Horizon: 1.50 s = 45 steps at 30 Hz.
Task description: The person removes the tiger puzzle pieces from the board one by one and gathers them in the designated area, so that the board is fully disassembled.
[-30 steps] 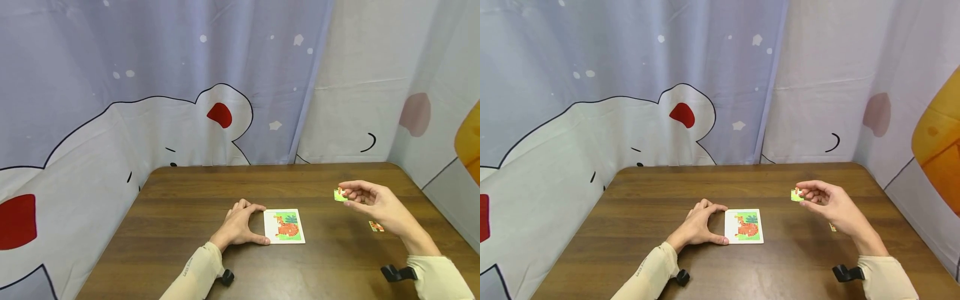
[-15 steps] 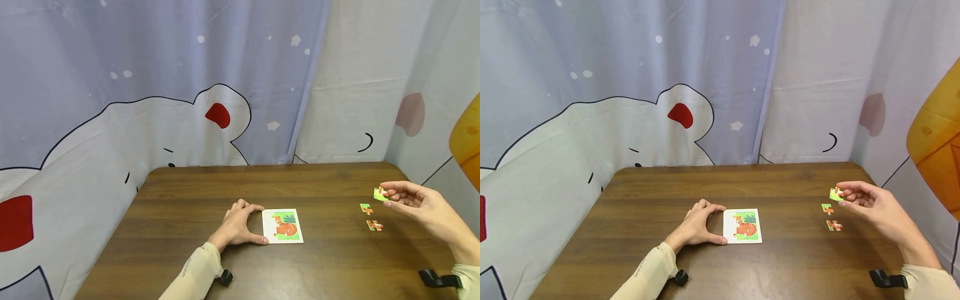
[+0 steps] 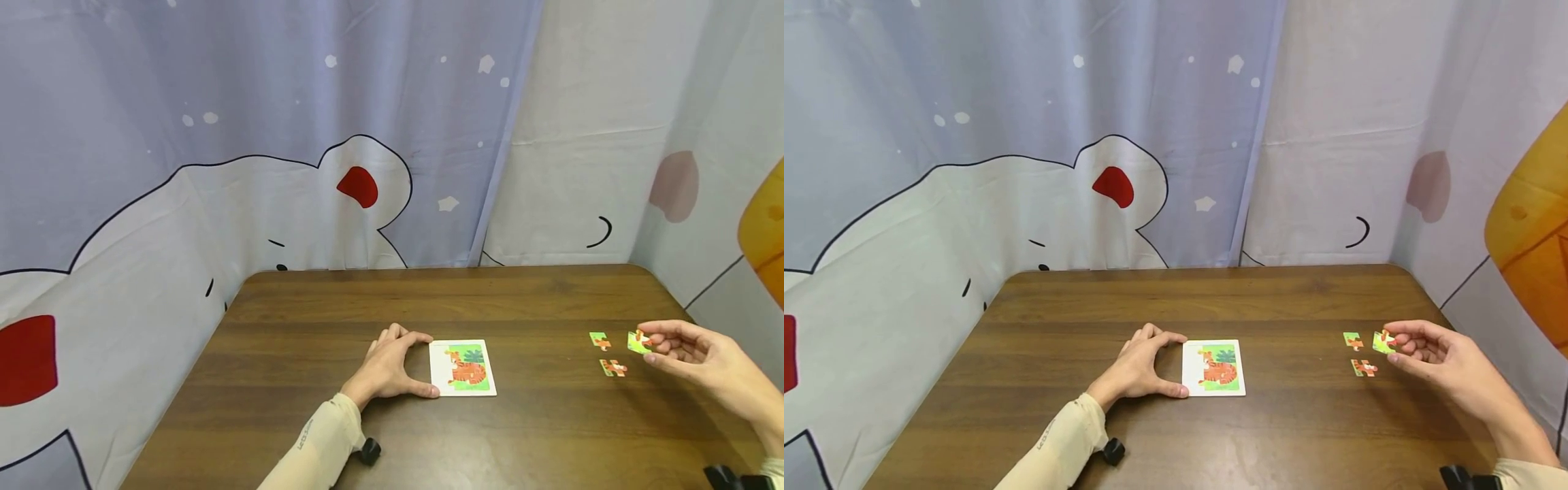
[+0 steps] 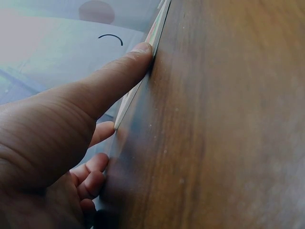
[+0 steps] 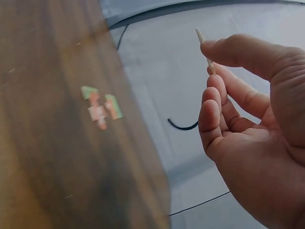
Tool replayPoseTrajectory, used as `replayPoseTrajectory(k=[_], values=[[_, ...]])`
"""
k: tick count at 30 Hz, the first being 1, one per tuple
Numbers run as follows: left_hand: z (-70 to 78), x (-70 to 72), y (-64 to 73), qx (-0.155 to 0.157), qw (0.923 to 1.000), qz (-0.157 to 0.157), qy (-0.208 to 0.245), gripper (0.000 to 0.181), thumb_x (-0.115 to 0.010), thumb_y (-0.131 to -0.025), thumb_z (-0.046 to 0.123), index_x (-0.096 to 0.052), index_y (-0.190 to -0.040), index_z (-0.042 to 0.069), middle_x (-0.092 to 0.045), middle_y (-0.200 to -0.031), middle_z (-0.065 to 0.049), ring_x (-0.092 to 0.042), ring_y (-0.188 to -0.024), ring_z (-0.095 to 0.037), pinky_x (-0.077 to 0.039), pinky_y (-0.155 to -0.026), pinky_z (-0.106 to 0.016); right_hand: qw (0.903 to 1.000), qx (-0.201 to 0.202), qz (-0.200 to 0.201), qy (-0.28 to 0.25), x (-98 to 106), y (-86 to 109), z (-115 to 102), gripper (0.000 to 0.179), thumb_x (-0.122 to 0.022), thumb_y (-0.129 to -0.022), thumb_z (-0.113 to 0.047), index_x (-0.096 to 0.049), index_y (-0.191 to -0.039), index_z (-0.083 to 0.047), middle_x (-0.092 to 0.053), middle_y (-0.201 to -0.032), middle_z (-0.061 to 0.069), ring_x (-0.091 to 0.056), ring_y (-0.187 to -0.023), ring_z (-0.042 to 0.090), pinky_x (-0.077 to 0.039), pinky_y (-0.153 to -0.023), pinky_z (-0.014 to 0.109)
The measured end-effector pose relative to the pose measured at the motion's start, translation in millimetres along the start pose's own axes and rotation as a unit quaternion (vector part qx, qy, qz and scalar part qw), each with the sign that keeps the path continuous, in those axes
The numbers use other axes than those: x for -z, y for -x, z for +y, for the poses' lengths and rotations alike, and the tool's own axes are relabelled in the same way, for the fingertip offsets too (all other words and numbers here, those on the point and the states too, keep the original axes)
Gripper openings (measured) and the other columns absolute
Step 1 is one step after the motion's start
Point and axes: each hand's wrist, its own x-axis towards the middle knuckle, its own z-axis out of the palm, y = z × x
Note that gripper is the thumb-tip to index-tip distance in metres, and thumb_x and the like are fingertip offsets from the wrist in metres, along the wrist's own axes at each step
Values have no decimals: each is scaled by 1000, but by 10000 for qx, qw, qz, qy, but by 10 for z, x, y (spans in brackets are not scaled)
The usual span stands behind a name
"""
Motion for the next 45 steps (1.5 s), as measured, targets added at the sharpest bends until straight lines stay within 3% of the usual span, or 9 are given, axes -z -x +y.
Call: replayPoseTrajectory(k=[15, 30, 45], values=[[27, -1, -15, -11, 10000, -3, -49, 98, -105, -67, 62, -67, -152, 31, -54, -127, -1, -48, -114, -20, -40, -99, -42, 9911, 47, -1259, -424, -239, 241, 434, 39, -74, -101, 8, -67, -139, 6, -76, -112, 5, -70, -95, 13, -59, -79, 25], [20, 10, -9, -16, 9999, 15, -110, 98, -105, -67, 62, -67, -152, 30, -53, -126, -1, -48, -114, -21, -40, -98, -42, 9900, 680, -1238, -65, -287, 253, 547, 44, -80, -93, 12, -72, -134, -1, -71, -106, 1, -60, -91, 13, -52, -69, 29], [15, 13, 1, -39, 9999, 30, -117, 98, -105, -67, 62, -68, -152, 29, -55, -127, -2, -49, -113, -20, -39, -97, -42, 9855, 887, -1428, -209, -289, 244, 621, 46, -76, -93, 18, -70, -135, 1, -72, -114, -4, -57, -93, 12, -51, -70, 28]])
